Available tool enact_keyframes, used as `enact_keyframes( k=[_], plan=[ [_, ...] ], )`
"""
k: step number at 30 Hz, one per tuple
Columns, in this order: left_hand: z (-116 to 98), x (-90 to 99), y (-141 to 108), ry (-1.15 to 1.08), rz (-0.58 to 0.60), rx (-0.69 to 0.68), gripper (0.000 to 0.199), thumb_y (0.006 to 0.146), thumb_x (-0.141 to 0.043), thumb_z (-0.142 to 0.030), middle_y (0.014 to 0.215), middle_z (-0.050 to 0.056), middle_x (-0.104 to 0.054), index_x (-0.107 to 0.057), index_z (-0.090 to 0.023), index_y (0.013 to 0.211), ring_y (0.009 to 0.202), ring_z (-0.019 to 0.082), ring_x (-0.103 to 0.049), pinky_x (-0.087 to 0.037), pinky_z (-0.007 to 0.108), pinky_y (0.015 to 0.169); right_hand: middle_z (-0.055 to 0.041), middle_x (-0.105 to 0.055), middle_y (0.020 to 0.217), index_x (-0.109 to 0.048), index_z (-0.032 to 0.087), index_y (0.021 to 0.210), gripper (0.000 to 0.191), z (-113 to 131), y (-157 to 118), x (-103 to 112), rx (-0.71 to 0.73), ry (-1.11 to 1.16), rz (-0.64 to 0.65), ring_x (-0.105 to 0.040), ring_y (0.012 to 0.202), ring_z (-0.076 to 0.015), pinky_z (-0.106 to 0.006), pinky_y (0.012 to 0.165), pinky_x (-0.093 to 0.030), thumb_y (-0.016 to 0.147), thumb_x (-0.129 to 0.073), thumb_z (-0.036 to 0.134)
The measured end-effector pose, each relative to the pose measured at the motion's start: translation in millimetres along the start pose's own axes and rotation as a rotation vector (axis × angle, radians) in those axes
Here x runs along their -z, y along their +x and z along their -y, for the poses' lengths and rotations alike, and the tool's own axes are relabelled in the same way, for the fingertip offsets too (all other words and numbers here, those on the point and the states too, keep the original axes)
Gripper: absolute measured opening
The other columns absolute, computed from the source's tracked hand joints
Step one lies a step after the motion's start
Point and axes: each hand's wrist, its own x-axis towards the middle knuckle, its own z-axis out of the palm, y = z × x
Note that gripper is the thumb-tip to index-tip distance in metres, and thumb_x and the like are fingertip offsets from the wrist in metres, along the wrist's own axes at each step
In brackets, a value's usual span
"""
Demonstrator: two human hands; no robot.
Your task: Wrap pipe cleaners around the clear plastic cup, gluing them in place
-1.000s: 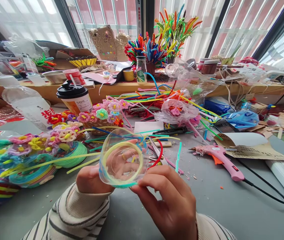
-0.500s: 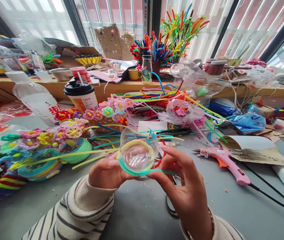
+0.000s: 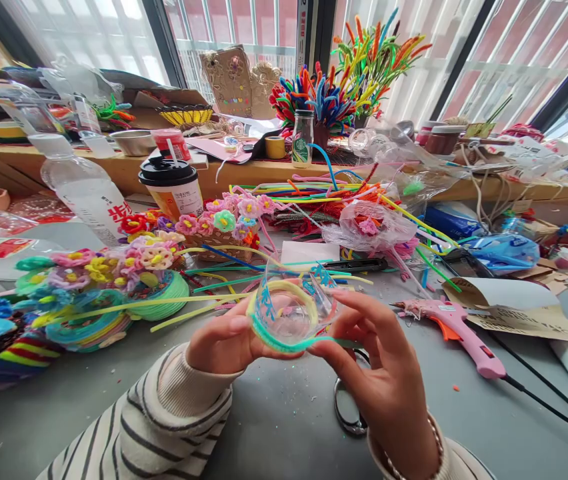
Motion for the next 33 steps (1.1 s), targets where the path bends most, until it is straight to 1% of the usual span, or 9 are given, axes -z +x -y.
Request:
enact_keyframes(
  k=[4, 8, 12, 14, 19, 24, 26, 30, 33],
  plan=[
    [0.8, 0.9, -0.3, -0.004, 0.02, -0.016, 0.063, 0.066, -0.059, -0.029, 0.135, 0.012, -0.038, -0.039, -0.022, 0.125, 0.116, 0.034, -0.044, -0.041, 0.049, 0.089, 0.0012, -0.056, 0.074, -0.053, 0.026, 0.109, 0.046, -0.4, -0.3, -1.0, -0.019, 0.014, -0.01, -0.056, 0.064, -0.0097, -0.018, 0.058, -0.052, 0.067, -0.067, 0.014],
    [4.6, 3.3, 1.1, 0.033, 0.032, -0.048, 0.063, 0.065, -0.063, -0.038, 0.131, 0.011, -0.042, -0.041, -0.023, 0.123, 0.113, 0.033, -0.048, -0.045, 0.044, 0.085, 0.0032, -0.054, 0.071, -0.053, 0.029, 0.107, 0.044, 3.1, 0.5, -3.3, -0.078, 0.032, -0.007, -0.054, 0.063, -0.008, -0.016, 0.06, -0.051, 0.068, -0.067, 0.014],
    [6.6, 2.6, 2.9, 0.092, -0.036, -0.03, 0.057, 0.067, -0.064, -0.038, 0.126, 0.011, -0.048, -0.045, -0.023, 0.119, 0.105, 0.029, -0.054, -0.048, 0.039, 0.082, 0.0043, -0.052, 0.069, -0.052, 0.03, 0.107, 0.043, 5.9, 1.6, -5.2, -0.099, 0.059, 0.009, -0.052, 0.061, -0.0065, -0.012, 0.055, -0.048, 0.069, -0.066, 0.014],
    [6.4, 0.9, 3.2, 0.107, -0.062, -0.024, 0.058, 0.067, -0.064, -0.038, 0.124, 0.011, -0.05, -0.045, -0.023, 0.119, 0.105, 0.029, -0.054, -0.047, 0.04, 0.083, 0.0044, -0.052, 0.068, -0.051, 0.031, 0.107, 0.044, 5.8, 1.5, -5.6, -0.101, 0.068, 0.015, -0.052, 0.061, -0.0064, -0.012, 0.054, -0.047, 0.069, -0.066, 0.014],
    [8.6, -0.8, 4.4, 0.127, -0.124, -0.067, 0.059, 0.065, -0.064, -0.046, 0.118, 0.012, -0.055, -0.049, -0.019, 0.115, 0.108, 0.031, -0.052, -0.047, 0.04, 0.084, 0.0049, -0.05, 0.068, -0.048, 0.031, 0.11, 0.045, 4.9, 0.1, -6.9, -0.118, 0.076, 0.025, -0.052, 0.062, -0.0059, -0.014, 0.06, -0.048, 0.071, -0.065, 0.015],
    [12.0, 0.9, 5.5, 0.13, -0.184, -0.082, 0.065, 0.061, -0.065, -0.052, 0.119, 0.014, -0.055, -0.051, -0.016, 0.113, 0.11, 0.033, -0.05, -0.043, 0.044, 0.089, 0.0048, -0.05, 0.067, -0.047, 0.03, 0.109, 0.044, 5.9, 1.0, -9.6, -0.141, 0.051, 0.019, -0.051, 0.06, -0.0058, -0.014, 0.055, -0.046, 0.071, -0.065, 0.017],
    [11.6, 0.2, 5.8, 0.126, -0.19, -0.089, 0.064, 0.06, -0.067, -0.049, 0.118, 0.013, -0.056, -0.052, -0.016, 0.112, 0.108, 0.032, -0.052, -0.043, 0.043, 0.088, 0.0046, -0.051, 0.067, -0.047, 0.029, 0.109, 0.043, 6.0, 1.8, -10.2, -0.15, 0.043, 0.019, -0.051, 0.059, -0.0058, -0.014, 0.053, -0.045, 0.071, -0.064, 0.017],
    [9.8, -2.9, 6.3, 0.127, -0.217, -0.08, 0.053, 0.059, -0.071, -0.041, 0.108, 0.009, -0.062, -0.057, -0.017, 0.104, 0.098, 0.025, -0.058, -0.046, 0.038, 0.085, 0.0047, -0.051, 0.067, -0.046, 0.029, 0.108, 0.042, 5.8, 2.2, -10.8, -0.175, 0.054, 0.015, -0.052, 0.059, -0.0061, -0.014, 0.053, -0.045, 0.072, -0.064, 0.018],
    [9.9, -3.2, 6.7, 0.129, -0.238, -0.07, 0.053, 0.059, -0.071, -0.04, 0.109, 0.01, -0.062, -0.056, -0.017, 0.105, 0.099, 0.026, -0.058, -0.045, 0.039, 0.086, 0.0048, -0.051, 0.067, -0.046, 0.028, 0.108, 0.042, 5.4, 2.3, -11.6, -0.177, 0.053, 0.015, -0.052, 0.059, -0.0063, -0.015, 0.054, -0.046, 0.072, -0.064, 0.019]
  ],
)
